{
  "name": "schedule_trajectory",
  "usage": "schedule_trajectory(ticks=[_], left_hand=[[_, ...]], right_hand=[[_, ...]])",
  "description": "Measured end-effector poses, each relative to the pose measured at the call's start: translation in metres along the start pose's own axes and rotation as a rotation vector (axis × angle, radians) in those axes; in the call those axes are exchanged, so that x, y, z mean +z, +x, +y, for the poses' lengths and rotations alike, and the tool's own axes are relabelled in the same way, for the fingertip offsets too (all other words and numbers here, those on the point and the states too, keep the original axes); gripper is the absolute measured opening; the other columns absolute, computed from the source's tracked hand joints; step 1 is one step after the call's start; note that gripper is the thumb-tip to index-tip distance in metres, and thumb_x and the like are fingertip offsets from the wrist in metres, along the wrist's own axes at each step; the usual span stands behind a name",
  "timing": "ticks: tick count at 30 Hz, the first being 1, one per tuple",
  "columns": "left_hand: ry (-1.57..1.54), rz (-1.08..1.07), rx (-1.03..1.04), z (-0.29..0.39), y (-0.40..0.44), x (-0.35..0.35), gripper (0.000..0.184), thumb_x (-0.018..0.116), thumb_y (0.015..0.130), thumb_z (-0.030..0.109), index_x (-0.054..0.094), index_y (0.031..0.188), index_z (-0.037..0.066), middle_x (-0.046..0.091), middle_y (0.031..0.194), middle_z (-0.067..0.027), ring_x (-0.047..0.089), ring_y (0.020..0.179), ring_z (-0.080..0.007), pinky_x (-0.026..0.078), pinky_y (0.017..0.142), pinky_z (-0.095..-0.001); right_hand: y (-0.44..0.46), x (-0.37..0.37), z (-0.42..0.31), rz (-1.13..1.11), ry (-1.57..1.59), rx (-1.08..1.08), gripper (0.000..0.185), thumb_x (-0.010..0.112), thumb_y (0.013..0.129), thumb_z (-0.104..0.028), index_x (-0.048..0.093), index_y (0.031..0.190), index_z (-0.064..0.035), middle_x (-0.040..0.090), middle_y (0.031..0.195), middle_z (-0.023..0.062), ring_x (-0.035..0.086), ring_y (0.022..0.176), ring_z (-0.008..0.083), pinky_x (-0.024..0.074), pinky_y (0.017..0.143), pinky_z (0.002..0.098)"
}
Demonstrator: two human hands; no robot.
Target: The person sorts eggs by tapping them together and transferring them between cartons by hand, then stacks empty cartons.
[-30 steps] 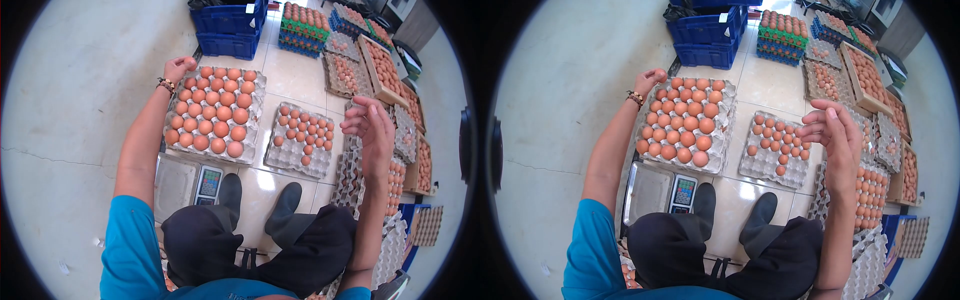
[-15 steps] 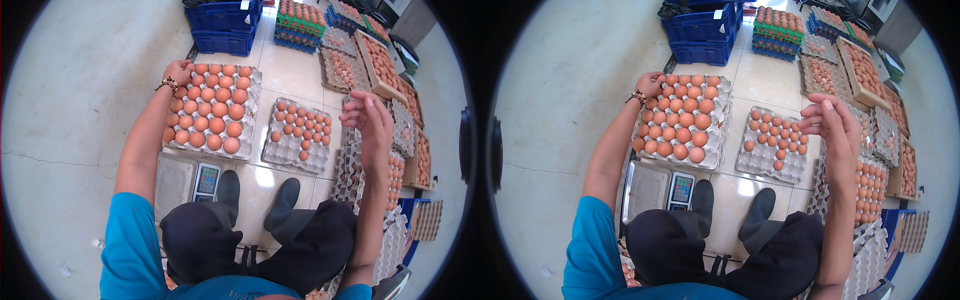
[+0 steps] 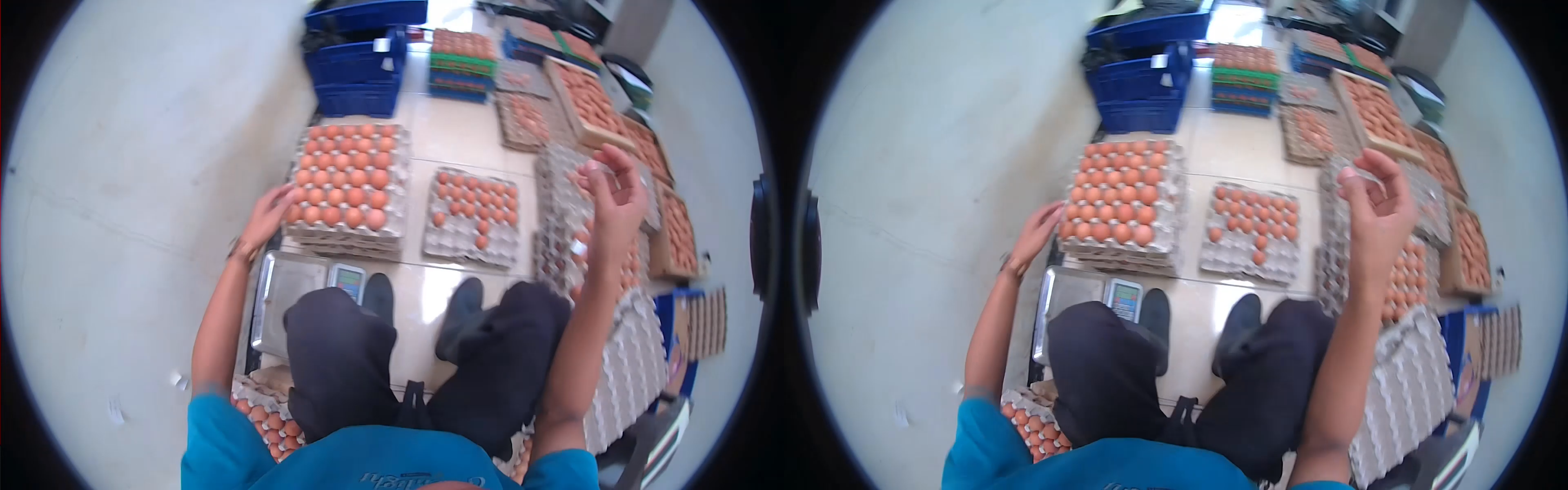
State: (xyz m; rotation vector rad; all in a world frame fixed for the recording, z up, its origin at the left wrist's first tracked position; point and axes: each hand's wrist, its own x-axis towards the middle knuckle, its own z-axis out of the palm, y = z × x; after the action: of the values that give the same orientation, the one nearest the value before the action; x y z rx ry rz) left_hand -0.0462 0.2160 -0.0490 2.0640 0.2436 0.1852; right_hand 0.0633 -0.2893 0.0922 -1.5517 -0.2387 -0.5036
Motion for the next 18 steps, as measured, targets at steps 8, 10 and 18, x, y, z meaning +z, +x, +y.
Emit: schedule_trajectory(ticks=[8,10,18], left_hand=[[0.066,-0.425,0.079,0.135,-0.182,0.041,0.062,0.062,0.092,0.033,0.047,0.14,-0.003,0.05,0.142,-0.0162,0.049,0.129,-0.028,0.033,0.111,-0.0376],[0.138,-0.273,0.082,0.134,-0.194,0.045,0.059,0.064,0.091,0.029,0.05,0.138,-0.003,0.051,0.141,-0.0178,0.049,0.13,-0.0297,0.033,0.111,-0.0388],[0.274,0.091,0.683,0.208,-0.215,0.026,0.058,0.061,0.089,0.039,0.049,0.134,0.005,0.049,0.142,-0.0161,0.048,0.129,-0.0323,0.033,0.108,-0.0566]], right_hand=[[-0.141,-0.196,-0.018,0.405,-0.81,0.259,0.054,0.077,0.079,-0.023,0.056,0.125,-0.0031,0.059,0.118,0.0168,0.059,0.108,0.0261,0.0499,0.089,0.0384],[-0.18,-0.232,-0.021,0.332,-1.143,0.406,0.069,0.079,0.075,-0.035,0.053,0.132,-0.0062,0.051,0.13,0.0216,0.051,0.12,0.0334,0.0433,0.097,0.0478],[-0.237,-0.276,-0.024,0.194,-1.404,0.831,0.111,0.081,0.055,-0.064,0.044,0.144,-0.008,0.036,0.144,0.027,0.034,0.137,0.045,0.0271,0.105,0.0676]])
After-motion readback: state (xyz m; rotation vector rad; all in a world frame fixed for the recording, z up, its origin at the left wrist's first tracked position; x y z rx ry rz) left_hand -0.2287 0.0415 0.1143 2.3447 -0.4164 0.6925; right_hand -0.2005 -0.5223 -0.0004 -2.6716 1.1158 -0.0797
